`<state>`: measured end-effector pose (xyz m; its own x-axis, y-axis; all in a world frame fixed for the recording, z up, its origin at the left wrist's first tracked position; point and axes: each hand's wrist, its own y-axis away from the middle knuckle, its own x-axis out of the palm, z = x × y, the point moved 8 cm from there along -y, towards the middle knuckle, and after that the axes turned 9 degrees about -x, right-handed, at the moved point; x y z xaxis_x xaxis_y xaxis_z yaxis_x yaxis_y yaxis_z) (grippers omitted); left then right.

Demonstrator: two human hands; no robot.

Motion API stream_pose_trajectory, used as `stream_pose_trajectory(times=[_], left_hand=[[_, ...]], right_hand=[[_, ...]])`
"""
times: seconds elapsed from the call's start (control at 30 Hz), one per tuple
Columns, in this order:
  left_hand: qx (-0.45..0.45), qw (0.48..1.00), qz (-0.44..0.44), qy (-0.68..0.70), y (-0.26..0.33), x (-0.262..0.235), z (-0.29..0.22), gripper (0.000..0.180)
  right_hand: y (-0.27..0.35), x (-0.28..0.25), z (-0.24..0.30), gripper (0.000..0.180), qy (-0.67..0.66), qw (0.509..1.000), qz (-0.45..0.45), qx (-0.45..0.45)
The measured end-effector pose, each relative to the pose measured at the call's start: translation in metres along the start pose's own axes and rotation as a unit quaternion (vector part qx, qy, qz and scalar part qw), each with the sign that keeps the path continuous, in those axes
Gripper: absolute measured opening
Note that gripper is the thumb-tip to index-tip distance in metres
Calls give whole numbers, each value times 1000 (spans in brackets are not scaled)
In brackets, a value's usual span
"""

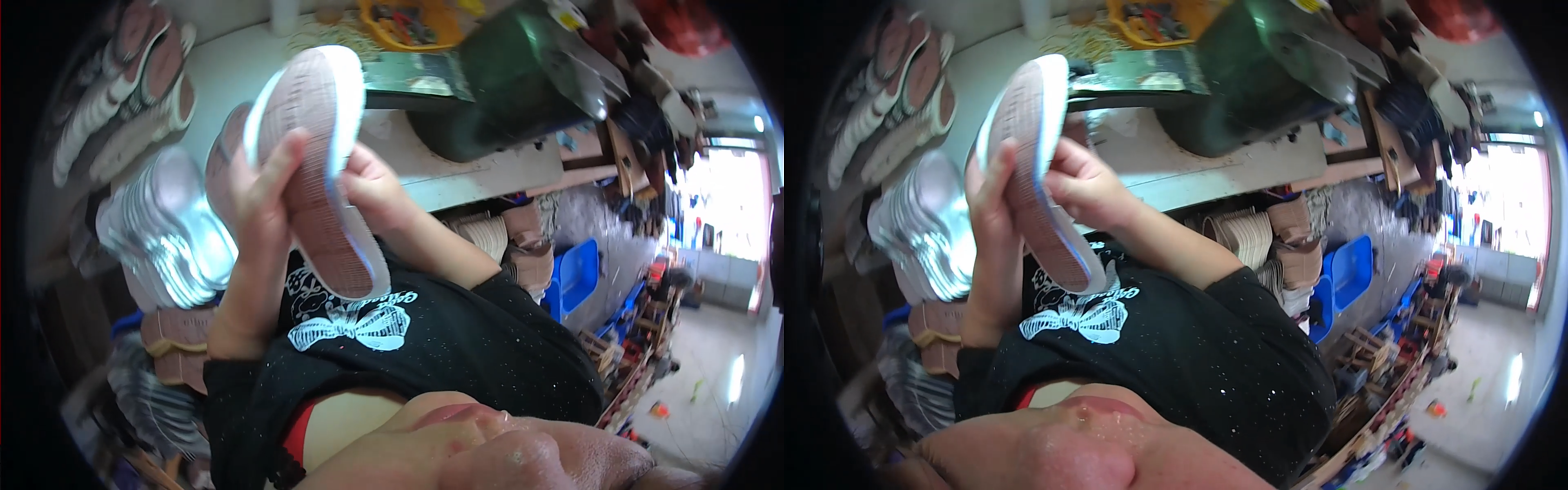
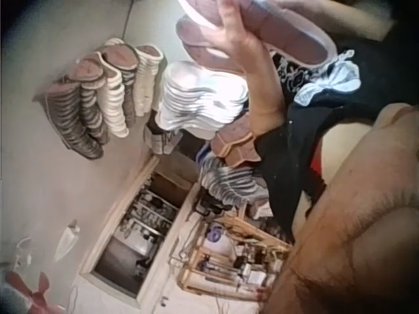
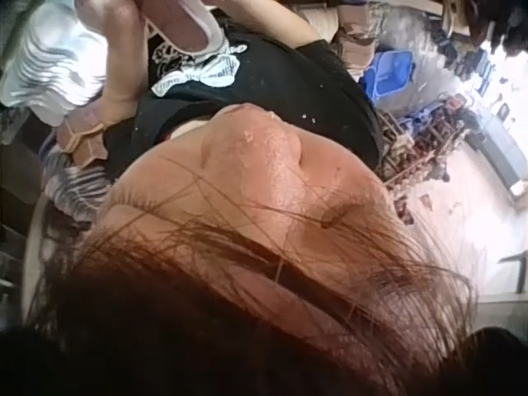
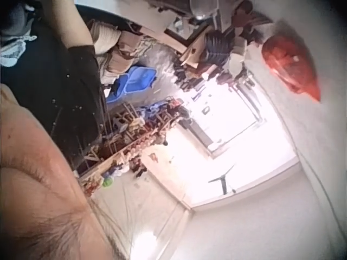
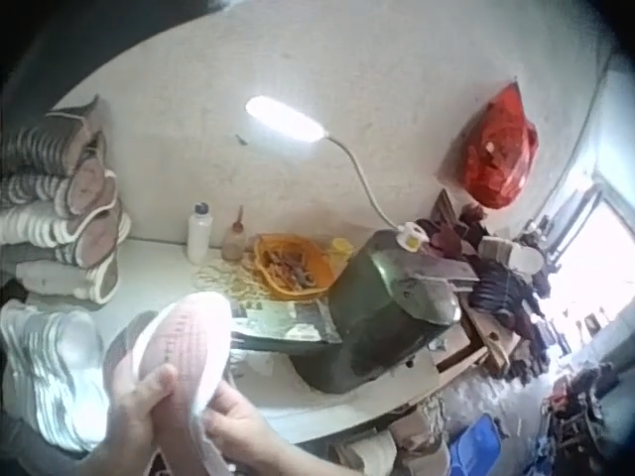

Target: Inspecting and stacking shoe insoles at a factory workstation.

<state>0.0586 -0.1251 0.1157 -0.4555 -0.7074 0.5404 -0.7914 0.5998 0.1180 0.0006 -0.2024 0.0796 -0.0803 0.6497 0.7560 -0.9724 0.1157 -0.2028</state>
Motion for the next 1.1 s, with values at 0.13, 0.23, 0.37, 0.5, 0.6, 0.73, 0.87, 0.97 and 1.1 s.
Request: stream_pose_trajectory(times=[0.13,0.23,0.37,0.5,0.6,0.73,0.87,0.97,1.1], left_hand=[[-68,995,46,50,-1,-1,13,44],[-79,991,86,71,1,-8,17,44],[30,994,11,-103,-3,-23,-3,46],[33,981,6,-189,-4,-26,-6,53],[52,967,-24,-247,-8,-32,1,59],[-43,992,53,-105,-7,-24,22,56],[-13,995,46,-82,9,-17,19,65],[75,984,22,-163,8,-21,6,55],[175,950,-87,-244,11,-14,-11,47]], right_hand=[[-4,-11,5,41,38,999,11,-18],[-10,3,12,36,102,994,36,11],[-9,-4,15,22,313,942,13,119],[-14,3,21,17,421,901,31,101],[-21,16,31,15,605,783,142,3],[-4,16,19,12,305,938,101,127],[2,15,6,15,188,967,120,120],[9,9,0,22,277,938,136,156],[-4,18,24,16,434,888,151,19]])
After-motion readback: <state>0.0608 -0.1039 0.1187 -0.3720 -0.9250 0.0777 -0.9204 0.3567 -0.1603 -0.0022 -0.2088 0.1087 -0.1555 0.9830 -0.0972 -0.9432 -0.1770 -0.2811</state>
